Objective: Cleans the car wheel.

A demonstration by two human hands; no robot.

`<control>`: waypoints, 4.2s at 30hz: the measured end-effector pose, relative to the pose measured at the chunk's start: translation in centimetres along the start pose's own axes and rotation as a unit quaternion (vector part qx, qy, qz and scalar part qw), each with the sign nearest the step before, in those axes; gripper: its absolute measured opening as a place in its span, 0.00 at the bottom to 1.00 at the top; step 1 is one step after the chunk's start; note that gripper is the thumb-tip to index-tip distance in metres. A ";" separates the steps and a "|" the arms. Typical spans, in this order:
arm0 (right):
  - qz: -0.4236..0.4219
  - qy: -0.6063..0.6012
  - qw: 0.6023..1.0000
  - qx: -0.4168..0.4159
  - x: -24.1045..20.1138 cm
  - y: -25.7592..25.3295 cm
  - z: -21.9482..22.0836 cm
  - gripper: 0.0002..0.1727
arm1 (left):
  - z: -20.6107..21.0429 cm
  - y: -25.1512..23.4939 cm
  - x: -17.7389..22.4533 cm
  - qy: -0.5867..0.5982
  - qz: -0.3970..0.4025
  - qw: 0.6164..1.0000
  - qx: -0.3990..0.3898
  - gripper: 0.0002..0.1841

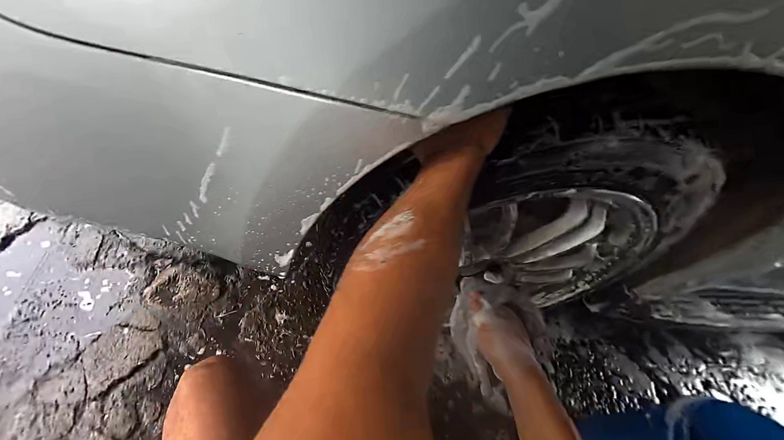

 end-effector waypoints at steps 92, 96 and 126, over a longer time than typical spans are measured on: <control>0.073 -0.597 0.791 0.115 4.6 -6.3 -3.8 0.15 | 0.6 -1.3 -0.7 -0.048 0.019 0.998 0.017 0.31; -0.061 -0.656 0.744 0.112 0.1 -7.6 -11.2 0.10 | 0.1 -1.2 -0.8 -0.047 0.015 0.998 0.044 0.30; 0.073 -0.194 0.978 -0.009 3.8 -7.4 11.8 0.30 | 1.1 -1.3 -0.8 -0.109 -0.012 0.994 -0.009 0.31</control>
Point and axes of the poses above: each hand's wrist, its own y-axis away from the middle knuckle, its own z-axis out of the palm, x = y × z, the point moved 9 cm from there along -y, towards the middle knuckle, and after that the axes turned 15 degrees about z, right-handed, at the moved point
